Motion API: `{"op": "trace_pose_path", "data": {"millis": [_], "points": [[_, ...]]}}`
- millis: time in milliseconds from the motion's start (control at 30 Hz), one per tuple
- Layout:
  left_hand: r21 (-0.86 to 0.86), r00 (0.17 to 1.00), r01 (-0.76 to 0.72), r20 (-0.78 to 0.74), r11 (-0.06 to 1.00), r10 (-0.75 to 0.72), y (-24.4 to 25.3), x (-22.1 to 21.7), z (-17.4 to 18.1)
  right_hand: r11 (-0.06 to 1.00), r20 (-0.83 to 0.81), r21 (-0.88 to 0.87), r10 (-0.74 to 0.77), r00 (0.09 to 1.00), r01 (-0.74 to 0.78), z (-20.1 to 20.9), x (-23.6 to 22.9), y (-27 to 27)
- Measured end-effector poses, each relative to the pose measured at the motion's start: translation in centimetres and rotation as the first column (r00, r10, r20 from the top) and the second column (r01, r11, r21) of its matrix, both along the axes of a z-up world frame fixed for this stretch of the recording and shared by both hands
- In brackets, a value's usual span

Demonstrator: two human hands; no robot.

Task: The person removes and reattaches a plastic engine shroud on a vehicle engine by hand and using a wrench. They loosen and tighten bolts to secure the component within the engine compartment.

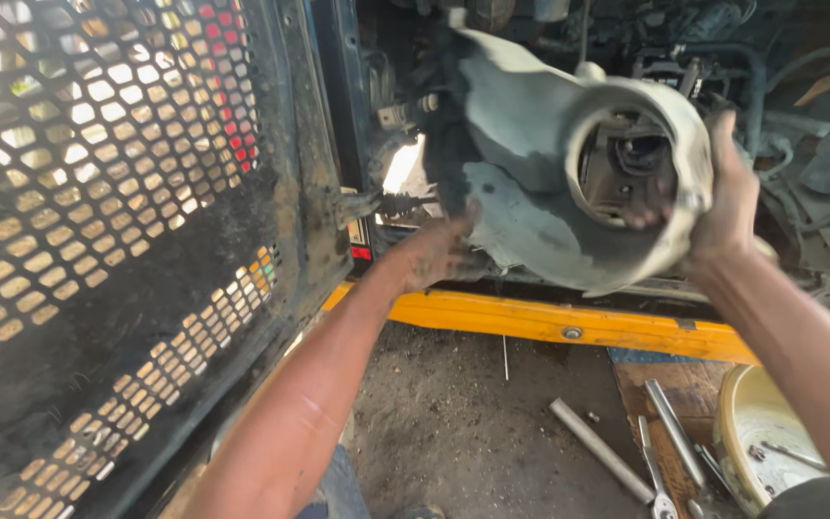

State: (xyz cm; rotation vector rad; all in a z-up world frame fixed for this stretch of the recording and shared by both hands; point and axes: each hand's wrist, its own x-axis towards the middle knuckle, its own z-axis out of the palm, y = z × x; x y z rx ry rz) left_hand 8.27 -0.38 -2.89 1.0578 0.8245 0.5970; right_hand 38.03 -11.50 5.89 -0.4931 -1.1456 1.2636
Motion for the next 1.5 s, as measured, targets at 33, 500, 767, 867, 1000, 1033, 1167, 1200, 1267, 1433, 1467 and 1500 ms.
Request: {"op": "trace_pose_path", "data": {"millis": [33, 500, 767, 867, 1000, 1033, 1167, 1200, 1267, 1433, 1467, 1500], "points": [[-0.031, 0.996, -0.064, 0.064, 0.997, 0.066, -0.1, 0.6, -0.4, 0.952, -0.238, 0.095, 0.307, 0.922, -0.293, -1.6, 0.8, -0.3], [-0.077, 0.971, -0.219, 0.080, 0.973, 0.225, 2.2, -0.3, -2.9, 0.579, 0.799, -0.202, -0.370, 0.475, 0.790, -10.0, 13.8, 0.6], [0.245, 0.904, -0.017, -0.410, 0.969, 0.120, -1.9, -0.8, -2.9, 0.674, 0.461, -0.481, -0.350, 0.815, 0.561, -6.3, 11.2, -0.8], [0.156, 0.934, -0.073, -0.337, 0.985, 0.123, -3.3, 0.1, -1.9, 0.716, 0.476, -0.478, -0.276, 0.835, 0.508, -3.1, 8.1, -1.9], [0.176, 0.878, -0.092, -0.450, 0.980, 0.164, -2.7, 0.6, 0.0, 0.795, 0.562, -0.317, -0.282, 0.778, 0.517, -0.2, 4.4, -1.7], [0.117, 0.910, -0.106, -0.388, 0.987, 0.144, -2.5, 0.6, 0.0, 0.796, 0.560, -0.309, -0.290, 0.776, 0.521, 0.1, 4.1, -1.3], [0.072, 0.947, -0.119, -0.290, 0.990, 0.135, -1.1, 0.7, -1.0, 0.811, 0.578, -0.267, -0.298, 0.760, 0.521, -0.5, 4.5, 0.1], [0.109, 0.940, -0.118, -0.309, 0.987, 0.146, -0.7, 0.7, -1.4, 0.788, 0.562, -0.286, -0.323, 0.761, 0.545, -1.0, 4.8, 0.4], [0.085, 0.956, -0.124, -0.256, 0.989, 0.141, 0.0, 0.8, -2.0, 0.739, 0.529, -0.326, -0.375, 0.762, 0.590, -2.1, 5.2, 0.8], [0.018, 0.972, -0.165, -0.166, 0.986, 0.166, 0.8, 0.6, -3.1, 0.805, 0.488, -0.195, -0.415, 0.768, 0.560, -3.9, 4.5, 1.9], [0.032, 0.970, -0.166, -0.174, 0.986, 0.169, 0.8, 0.7, -3.2, 0.809, 0.528, -0.147, -0.422, 0.737, 0.569, -3.8, 3.9, 2.0], [0.045, 0.968, -0.168, -0.183, 0.985, 0.174, 0.7, 0.8, -3.3, 0.803, 0.581, -0.098, -0.433, 0.689, 0.588, -3.7, 3.2, 1.9]]}}
